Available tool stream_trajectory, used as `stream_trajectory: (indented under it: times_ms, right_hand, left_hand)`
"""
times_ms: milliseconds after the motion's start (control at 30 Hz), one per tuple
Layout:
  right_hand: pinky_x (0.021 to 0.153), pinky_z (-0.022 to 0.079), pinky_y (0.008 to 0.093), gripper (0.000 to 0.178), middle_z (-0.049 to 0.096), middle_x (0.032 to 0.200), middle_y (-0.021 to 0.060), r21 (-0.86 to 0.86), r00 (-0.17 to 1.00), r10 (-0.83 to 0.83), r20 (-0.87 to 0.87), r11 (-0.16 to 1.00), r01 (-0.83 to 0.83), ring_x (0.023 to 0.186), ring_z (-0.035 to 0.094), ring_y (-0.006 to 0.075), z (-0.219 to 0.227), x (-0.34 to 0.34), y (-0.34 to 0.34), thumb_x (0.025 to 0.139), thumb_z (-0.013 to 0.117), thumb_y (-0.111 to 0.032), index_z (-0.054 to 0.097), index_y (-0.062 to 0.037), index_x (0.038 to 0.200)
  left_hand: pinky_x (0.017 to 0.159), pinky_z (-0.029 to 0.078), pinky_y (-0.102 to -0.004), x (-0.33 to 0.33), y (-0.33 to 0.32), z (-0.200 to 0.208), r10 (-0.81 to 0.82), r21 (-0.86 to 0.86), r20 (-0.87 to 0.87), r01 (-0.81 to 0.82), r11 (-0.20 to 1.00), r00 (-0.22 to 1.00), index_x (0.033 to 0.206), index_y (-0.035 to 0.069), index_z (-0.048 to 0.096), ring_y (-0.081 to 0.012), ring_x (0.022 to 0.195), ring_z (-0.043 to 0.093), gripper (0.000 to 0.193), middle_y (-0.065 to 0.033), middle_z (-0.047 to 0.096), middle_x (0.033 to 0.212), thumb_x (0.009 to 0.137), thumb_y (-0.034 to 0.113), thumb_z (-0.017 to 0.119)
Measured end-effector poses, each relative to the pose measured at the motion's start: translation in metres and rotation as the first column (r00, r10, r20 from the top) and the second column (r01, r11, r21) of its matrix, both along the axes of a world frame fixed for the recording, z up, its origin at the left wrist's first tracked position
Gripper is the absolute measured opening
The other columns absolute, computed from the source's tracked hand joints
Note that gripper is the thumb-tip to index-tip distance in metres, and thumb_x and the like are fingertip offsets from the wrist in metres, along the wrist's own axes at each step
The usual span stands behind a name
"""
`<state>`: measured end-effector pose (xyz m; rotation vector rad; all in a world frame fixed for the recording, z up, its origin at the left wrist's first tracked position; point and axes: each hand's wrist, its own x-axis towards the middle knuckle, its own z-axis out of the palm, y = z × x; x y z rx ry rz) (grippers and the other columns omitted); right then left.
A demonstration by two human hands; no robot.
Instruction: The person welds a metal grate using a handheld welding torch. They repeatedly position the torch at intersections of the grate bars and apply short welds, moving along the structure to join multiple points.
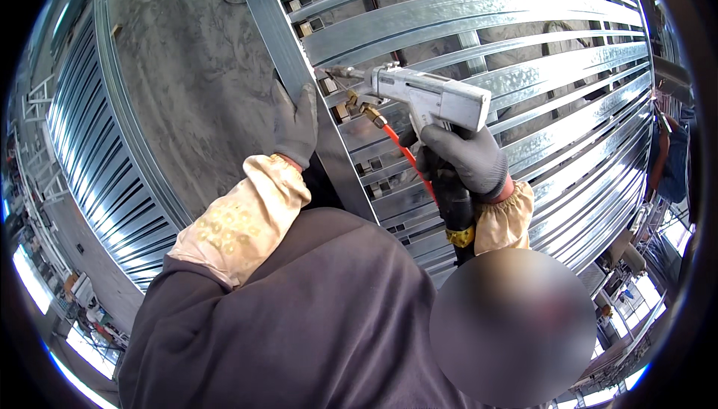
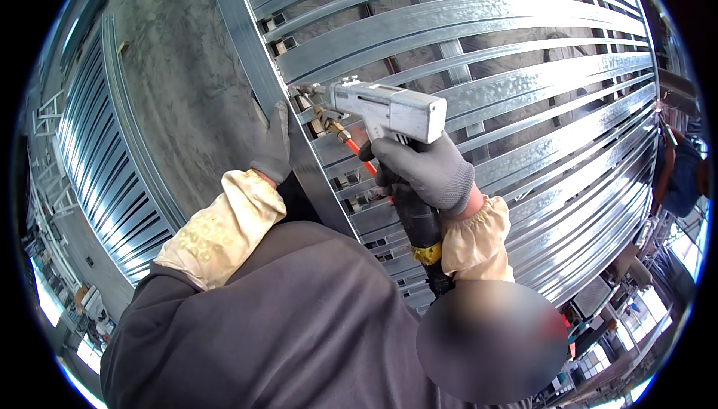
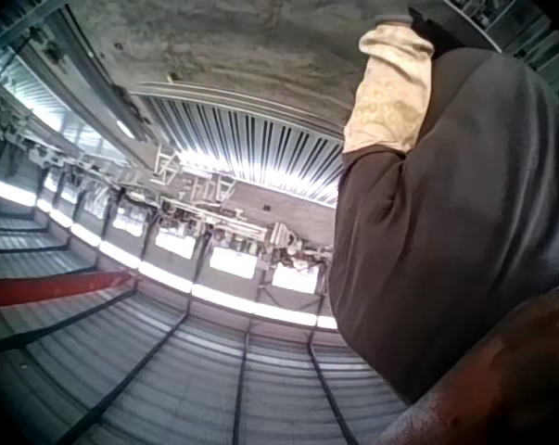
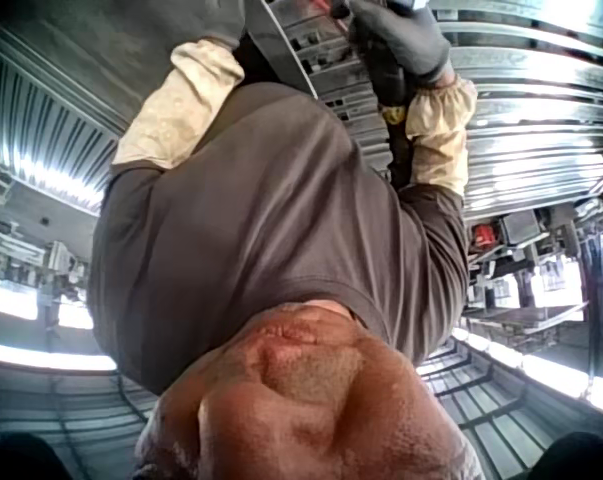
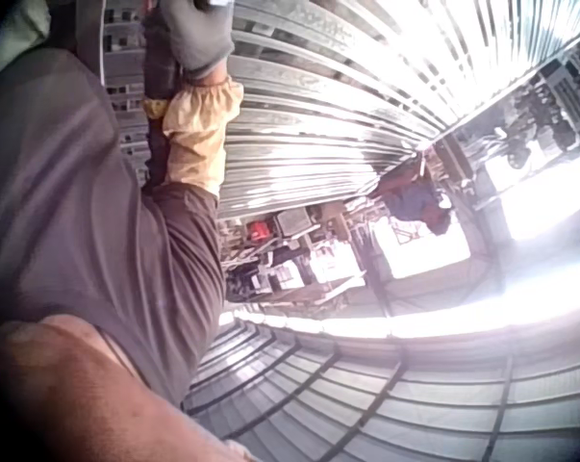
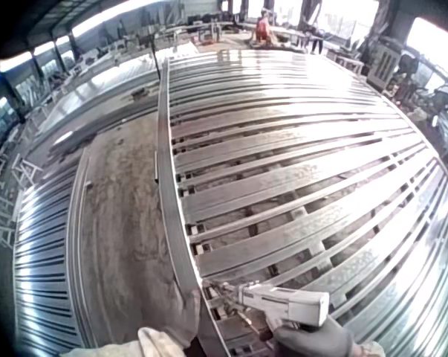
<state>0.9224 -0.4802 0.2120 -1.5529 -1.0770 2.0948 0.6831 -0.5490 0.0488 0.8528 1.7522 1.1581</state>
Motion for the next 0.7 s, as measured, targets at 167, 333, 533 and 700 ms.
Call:
stream_trajectory:
  times_ms: [167,333,533,700]
  right_hand:
    - [0.051,0.048,0.025,0.029,0.07,0.086,0.0099,0.012,0.998,-0.021,-0.059,1.0,0.022,0.06,0.064,0.0126,0.008,-0.006,0.018,0.091,0.062,-0.016,0.064,0.0045,0.112]
    - [0.05,0.048,0.0253,0.024,0.068,0.079,0.0096,0.05,0.999,0.009,-0.039,0.999,-0.007,0.057,0.063,0.0133,0.007,-0.03,0.037,0.092,0.063,-0.016,0.066,0.0049,0.103]
    - [0.051,0.05,0.0255,0.026,0.069,0.082,0.0097,0.076,0.999,0.033,-0.025,0.997,-0.031,0.056,0.063,0.0135,0.001,-0.032,0.039,0.092,0.064,-0.017,0.065,0.0052,0.106]
    - [0.05,0.05,0.0257,0.024,0.068,0.081,0.0091,0.039,1.0,0.006,-0.011,0.999,-0.006,0.056,0.063,0.0132,0.0,-0.042,0.038,0.093,0.063,-0.015,0.064,0.0048,0.106]
  left_hand:
    - [0.092,0.047,-0.0333,0.002,-0.014,0.021,-0.032,0.359,-0.239,0.119,0.926,0.971,0.146,-0.006,0.037,-0.0202,0.105,0.059,0.05,-0.0169,0.06,0.123,0.1,0.008,0.051]
    - [0.073,0.047,-0.0223,0.032,-0.001,0.07,-0.314,0.106,0.263,0.296,0.949,0.912,0.146,-0.004,0.041,-0.0076,0.084,0.057,0.045,-0.0082,0.064,0.11,0.104,0.012,0.047]
    - [0.059,0.048,-0.0237,0.032,0.008,0.057,-0.068,-0.121,0.501,0.147,0.982,0.863,0.132,0.0,0.051,-0.0092,0.072,0.061,0.037,-0.0038,0.067,0.094,0.105,0.025,0.052]
    - [0.057,0.047,-0.0223,0.034,0.018,0.06,-0.052,-0.129,0.506,0.135,0.982,0.861,0.118,0.001,0.058,-0.007,0.067,0.057,0.03,-0.0015,0.064,0.085,0.101,0.025,0.059]
